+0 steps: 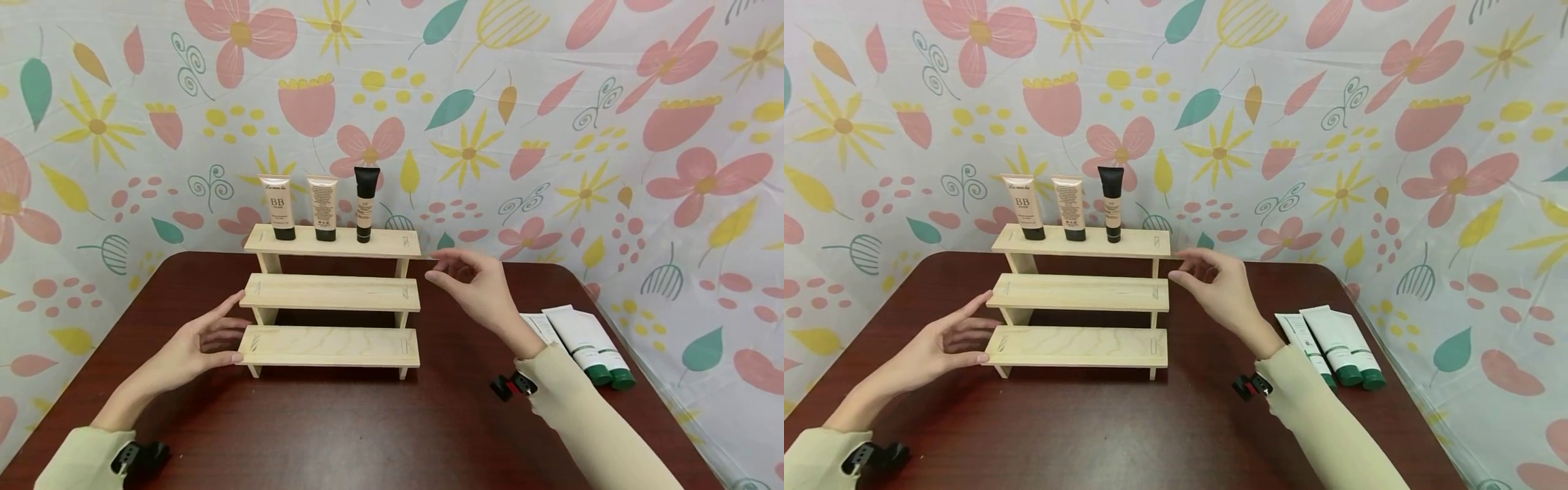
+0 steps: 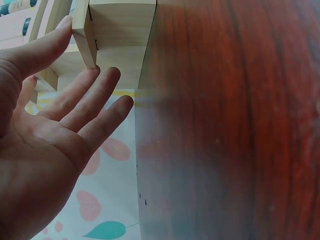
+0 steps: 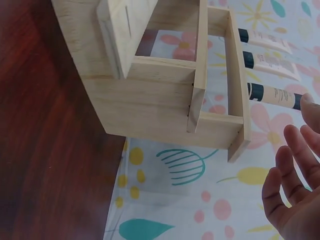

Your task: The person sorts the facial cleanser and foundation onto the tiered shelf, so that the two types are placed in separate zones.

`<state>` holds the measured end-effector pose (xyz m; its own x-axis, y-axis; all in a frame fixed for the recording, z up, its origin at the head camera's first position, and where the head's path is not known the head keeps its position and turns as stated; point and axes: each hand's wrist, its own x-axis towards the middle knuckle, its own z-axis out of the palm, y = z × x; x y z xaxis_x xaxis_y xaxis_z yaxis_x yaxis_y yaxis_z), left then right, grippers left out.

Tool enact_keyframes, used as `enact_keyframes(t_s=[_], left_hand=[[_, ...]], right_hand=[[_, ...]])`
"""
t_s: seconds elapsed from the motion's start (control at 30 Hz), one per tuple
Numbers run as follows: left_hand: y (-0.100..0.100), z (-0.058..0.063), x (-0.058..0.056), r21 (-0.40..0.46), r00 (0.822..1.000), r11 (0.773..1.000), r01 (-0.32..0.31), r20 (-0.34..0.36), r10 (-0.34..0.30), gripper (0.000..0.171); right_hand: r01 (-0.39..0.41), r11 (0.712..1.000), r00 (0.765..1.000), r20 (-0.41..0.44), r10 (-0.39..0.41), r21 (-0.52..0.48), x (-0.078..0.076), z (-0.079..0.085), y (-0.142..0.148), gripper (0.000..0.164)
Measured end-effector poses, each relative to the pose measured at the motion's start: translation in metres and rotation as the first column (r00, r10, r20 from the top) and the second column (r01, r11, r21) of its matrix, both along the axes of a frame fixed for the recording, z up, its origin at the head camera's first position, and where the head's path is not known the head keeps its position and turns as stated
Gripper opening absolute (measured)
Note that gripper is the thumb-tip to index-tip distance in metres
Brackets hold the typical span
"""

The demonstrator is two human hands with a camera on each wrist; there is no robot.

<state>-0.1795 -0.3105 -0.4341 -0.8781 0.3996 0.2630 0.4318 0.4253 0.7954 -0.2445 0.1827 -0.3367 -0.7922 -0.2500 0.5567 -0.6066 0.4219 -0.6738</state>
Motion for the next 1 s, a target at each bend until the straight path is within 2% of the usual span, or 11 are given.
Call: enact_keyframes(t_s=[0.37, 0.67, 0.77, 1.0], left_hand=[[0.0, 0.0, 0.0, -0.004, 1.0, 1.0, 0.004, 0.0, -0.004, 0.105], [0.001, 0.0, 0.001, -0.011, 1.0, 1.0, 0.0, -0.002, 0.0, 0.105], [0.001, 0.0, 0.001, -0.009, 1.0, 1.0, -0.001, -0.004, 0.001, 0.105], [0.002, 0.0, 0.001, -0.015, 1.0, 1.0, -0.002, -0.013, 0.002, 0.104]], right_hand=[[0.081, 0.997, 0.996, 0.029, -0.081, 0.009, 0.019, -0.013, 0.022, 0.03], [0.084, 0.996, 0.996, 0.0, -0.084, -0.03, 0.046, 0.004, 0.027, 0.026], [0.094, 0.995, 0.996, -0.006, -0.094, -0.031, 0.045, 0.0, 0.034, 0.026], [0.128, 0.992, 0.992, 0.002, -0.128, 0.007, 0.03, -0.029, 0.066, 0.031]])
